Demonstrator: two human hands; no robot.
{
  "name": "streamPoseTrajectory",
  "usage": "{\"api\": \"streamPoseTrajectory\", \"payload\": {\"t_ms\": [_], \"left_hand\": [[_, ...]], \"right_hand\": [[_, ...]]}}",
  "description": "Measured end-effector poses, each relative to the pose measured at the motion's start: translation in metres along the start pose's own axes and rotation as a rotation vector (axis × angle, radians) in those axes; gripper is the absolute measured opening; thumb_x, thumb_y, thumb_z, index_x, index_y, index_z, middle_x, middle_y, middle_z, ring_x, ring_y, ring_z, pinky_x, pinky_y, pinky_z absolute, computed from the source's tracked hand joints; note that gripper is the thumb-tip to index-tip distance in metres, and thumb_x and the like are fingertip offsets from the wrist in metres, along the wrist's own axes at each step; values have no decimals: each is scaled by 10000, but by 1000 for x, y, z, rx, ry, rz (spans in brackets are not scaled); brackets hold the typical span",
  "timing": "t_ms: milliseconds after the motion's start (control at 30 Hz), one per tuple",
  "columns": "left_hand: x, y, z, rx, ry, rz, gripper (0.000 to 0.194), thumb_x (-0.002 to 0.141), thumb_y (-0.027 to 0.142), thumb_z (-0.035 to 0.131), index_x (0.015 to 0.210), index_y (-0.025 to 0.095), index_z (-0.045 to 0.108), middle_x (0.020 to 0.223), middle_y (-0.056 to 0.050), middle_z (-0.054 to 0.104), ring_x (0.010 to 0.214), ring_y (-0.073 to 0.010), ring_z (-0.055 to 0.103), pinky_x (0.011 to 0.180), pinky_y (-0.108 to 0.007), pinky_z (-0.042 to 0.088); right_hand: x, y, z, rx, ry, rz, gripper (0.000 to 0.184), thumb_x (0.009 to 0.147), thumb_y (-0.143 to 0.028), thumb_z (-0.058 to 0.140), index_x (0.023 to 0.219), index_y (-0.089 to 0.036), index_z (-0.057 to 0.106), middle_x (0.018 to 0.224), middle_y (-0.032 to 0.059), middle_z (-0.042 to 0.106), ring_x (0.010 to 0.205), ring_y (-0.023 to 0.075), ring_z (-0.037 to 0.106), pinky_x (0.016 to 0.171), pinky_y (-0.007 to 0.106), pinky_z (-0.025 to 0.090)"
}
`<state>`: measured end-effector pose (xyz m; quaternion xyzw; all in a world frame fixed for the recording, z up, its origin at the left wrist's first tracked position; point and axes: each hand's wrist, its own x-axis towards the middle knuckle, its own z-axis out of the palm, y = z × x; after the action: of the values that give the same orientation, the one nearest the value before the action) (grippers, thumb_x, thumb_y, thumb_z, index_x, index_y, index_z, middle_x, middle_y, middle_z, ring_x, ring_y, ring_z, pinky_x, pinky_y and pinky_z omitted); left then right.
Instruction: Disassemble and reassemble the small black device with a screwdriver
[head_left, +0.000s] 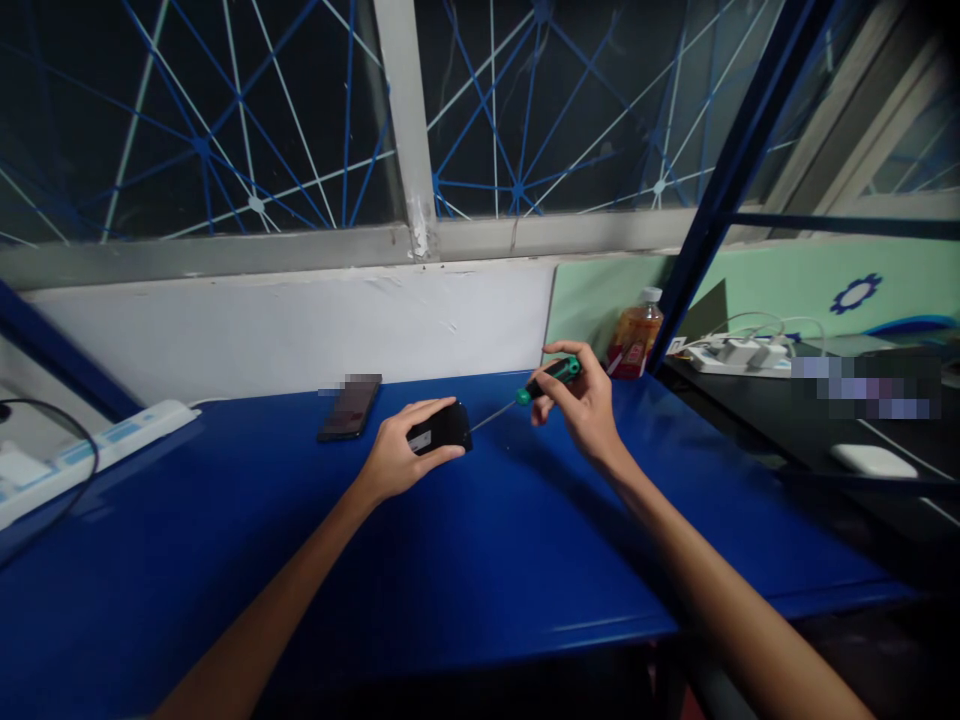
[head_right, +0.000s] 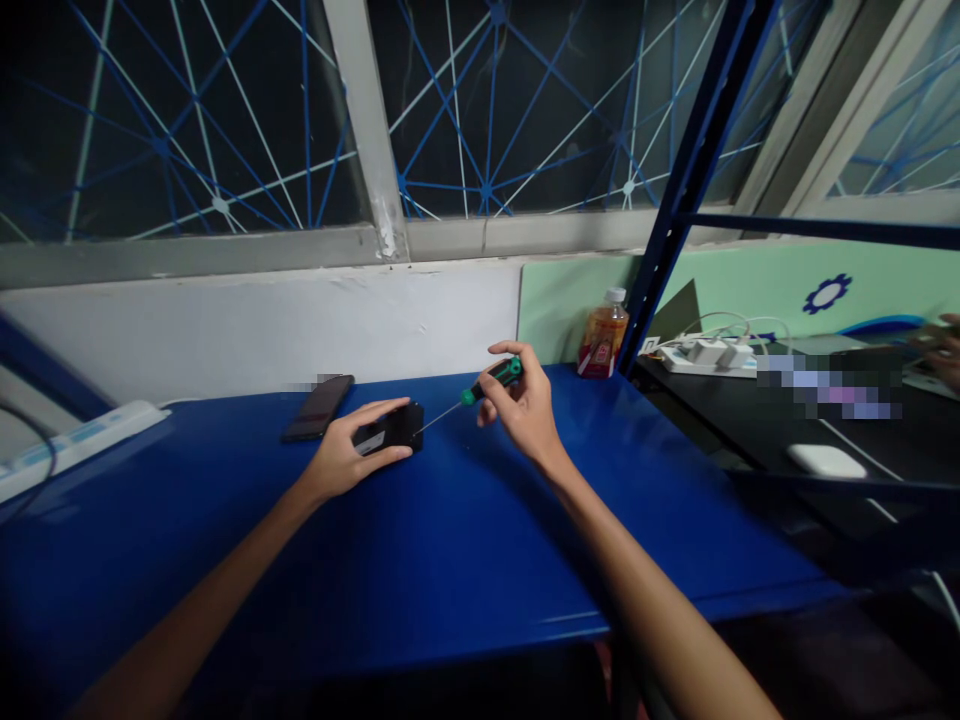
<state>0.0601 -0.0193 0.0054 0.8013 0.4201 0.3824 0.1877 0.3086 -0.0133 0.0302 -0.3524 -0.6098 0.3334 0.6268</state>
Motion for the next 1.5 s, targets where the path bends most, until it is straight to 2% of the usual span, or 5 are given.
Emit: {"api": "streamPoseTrajectory", "payload": {"t_ms": [600, 833, 1067, 1267, 1500], "left_hand": [[0, 0, 0, 1, 2, 1, 537, 745, 383, 694, 1250, 242, 583, 1270, -86, 593, 1184, -306, 530, 1043, -498, 406], [0, -1, 1, 11, 9, -4, 535, 745, 392, 702, 1244, 239, 585, 1273, -81, 590, 1184, -295, 532, 1041, -467, 413], [0, -2, -1, 15, 5, 10, 526, 750, 371, 698, 1250, 261, 580, 1270, -70, 592, 1183, -290, 529, 1046, -472, 408], [0, -1, -2, 7, 17, -2, 526, 753, 368, 693, 1253, 251, 580, 1266, -83, 592, 1175, -304, 532, 1034, -489, 414], [0, -2, -1, 14, 13, 13, 528, 754, 384, 698, 1248, 240, 580, 1270, -87, 592, 1181, -295, 533, 1041, -483, 407]], "right_hand": [[-1, 0, 2, -131, 96, -17, 340, 780, -416, 665, 1001, -218, 500, 487, -71, 518, 370, 119, 539, 384, 235, 437], [2, 1, -1, 40, -41, -3, 310, 821, -378, 592, 1048, -224, 446, 762, 6, 644, 472, 121, 603, 426, 248, 480], [0, 0, -2, -160, 53, -18, 273, 794, -409, 656, 917, -208, 517, 455, -71, 510, 342, 108, 516, 357, 225, 401], [2, 0, -5, 34, -80, 4, 315, 816, -375, 617, 1030, -221, 446, 752, -1, 645, 452, 114, 596, 426, 248, 473], [1, 1, -4, -147, 23, -27, 312, 762, -384, 698, 937, -202, 515, 513, -61, 532, 355, 96, 508, 349, 215, 396]]}}
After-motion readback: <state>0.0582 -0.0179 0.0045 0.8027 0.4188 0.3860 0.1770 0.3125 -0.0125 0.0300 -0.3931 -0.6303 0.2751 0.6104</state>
